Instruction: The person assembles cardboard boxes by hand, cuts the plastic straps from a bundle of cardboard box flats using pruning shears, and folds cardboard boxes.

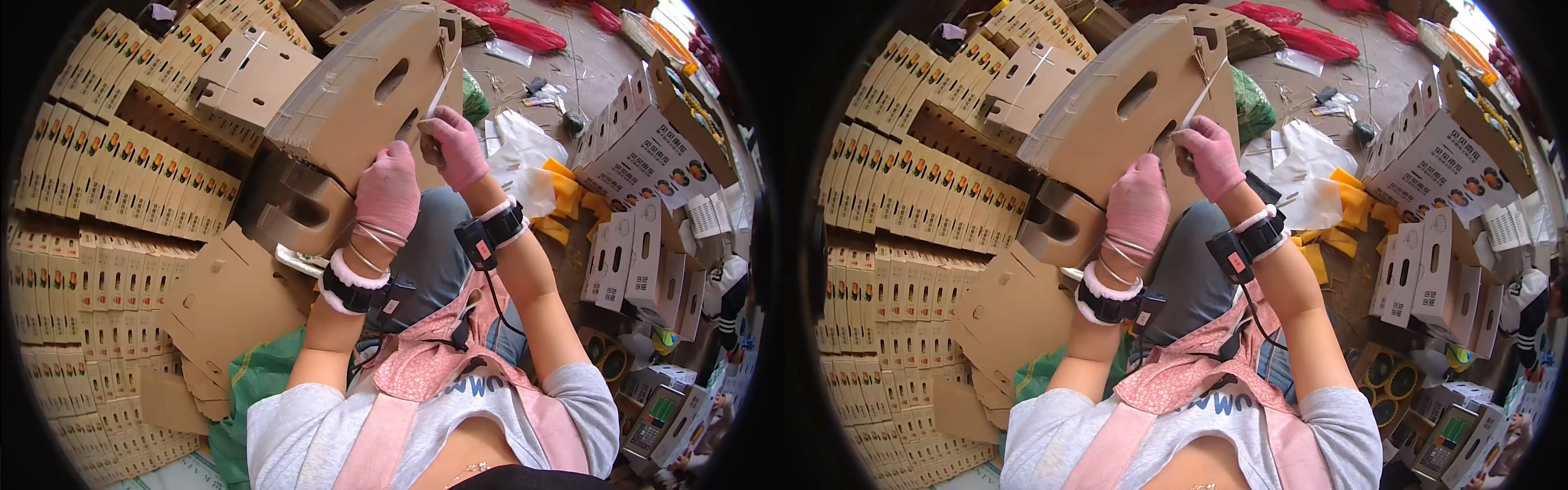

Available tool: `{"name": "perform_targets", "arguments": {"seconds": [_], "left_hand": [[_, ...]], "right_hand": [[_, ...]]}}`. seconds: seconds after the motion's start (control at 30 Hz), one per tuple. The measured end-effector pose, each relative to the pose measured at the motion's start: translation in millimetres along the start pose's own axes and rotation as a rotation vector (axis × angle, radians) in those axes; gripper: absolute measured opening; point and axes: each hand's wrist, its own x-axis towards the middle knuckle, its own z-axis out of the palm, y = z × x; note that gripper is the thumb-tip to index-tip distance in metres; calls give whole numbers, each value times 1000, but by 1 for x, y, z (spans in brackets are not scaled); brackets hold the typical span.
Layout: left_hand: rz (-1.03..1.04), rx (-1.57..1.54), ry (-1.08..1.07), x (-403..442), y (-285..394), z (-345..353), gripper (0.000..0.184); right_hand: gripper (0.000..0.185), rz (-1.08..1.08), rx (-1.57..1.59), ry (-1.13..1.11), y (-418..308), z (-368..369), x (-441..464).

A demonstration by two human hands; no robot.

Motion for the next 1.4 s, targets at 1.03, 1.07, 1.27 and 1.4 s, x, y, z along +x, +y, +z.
{"name": "perform_targets", "arguments": {"seconds": [1.03,1.07,1.27,1.4], "left_hand": [[-88,-406,-198,11,-4,-10,24],[-102,-409,-212,10,-2,-14,22],[-77,-432,-179,9,-1,-10,17],[-107,-415,-222,10,2,-15,15]], "right_hand": [[20,-440,-1191,-145,-13,2,-37],[19,-459,-1171,-150,-13,2,-38],[13,-434,-1083,-231,-18,-7,-31],[10,-342,-964,-266,-16,-18,-23]]}}
